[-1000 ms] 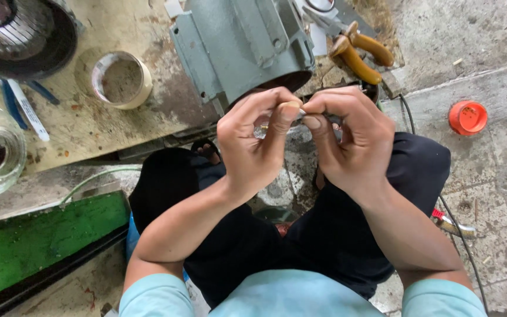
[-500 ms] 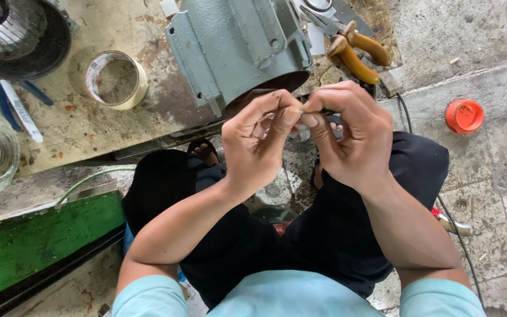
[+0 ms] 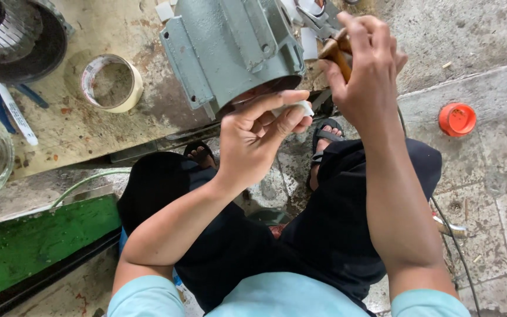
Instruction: Inserting insulation paper into the slots of an electric motor stator using hands and pliers.
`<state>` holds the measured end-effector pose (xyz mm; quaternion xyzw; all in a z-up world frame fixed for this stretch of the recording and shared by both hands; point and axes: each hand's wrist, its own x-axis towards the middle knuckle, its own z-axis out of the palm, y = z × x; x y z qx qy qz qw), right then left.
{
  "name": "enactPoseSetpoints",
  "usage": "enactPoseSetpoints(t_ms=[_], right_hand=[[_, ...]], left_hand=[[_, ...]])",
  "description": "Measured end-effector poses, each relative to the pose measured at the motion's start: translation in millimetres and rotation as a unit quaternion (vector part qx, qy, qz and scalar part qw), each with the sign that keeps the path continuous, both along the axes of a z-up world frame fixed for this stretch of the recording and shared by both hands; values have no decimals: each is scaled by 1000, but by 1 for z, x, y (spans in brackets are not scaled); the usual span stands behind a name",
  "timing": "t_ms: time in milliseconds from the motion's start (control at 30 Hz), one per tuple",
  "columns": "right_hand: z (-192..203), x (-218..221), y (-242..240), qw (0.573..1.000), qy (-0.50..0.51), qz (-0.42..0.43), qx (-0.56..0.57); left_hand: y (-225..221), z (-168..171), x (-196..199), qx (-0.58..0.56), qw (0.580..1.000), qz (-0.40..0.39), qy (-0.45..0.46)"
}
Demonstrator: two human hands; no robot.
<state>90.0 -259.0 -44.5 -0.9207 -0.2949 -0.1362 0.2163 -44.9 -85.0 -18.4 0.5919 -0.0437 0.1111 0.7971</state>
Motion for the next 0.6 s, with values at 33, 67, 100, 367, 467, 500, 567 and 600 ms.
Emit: enactPoseSetpoints(t_ms=[33,67,100,367,467,500,567,600], right_hand=[[-3,1,1,1000,2,-22,-5],[-4,1,1,1000,3,-23,-5],[-5,1,-1,999,-17,-26,-16],[18,-27,-22,965,107,77,226],[34,-43,-27,867,269,212,361],[41,-51,-27,886,268,240,293],[55,-64,-22,898,267,268,224],[62,-70,-16,903,292,242,200]], left_hand=[[0,2,-2,-6,1000,-1,9],[1,2,-1,-6,1000,-2,10],[2,1,0,-4,1000,-4,0],[11,3,-8,-78,997,-5,8],[14,0,-10,-79,997,-11,-20],[14,0,-12,-91,996,-17,-20],[14,1,-13,-102,994,-21,-20],[14,1,-13,-85,996,-5,-20]])
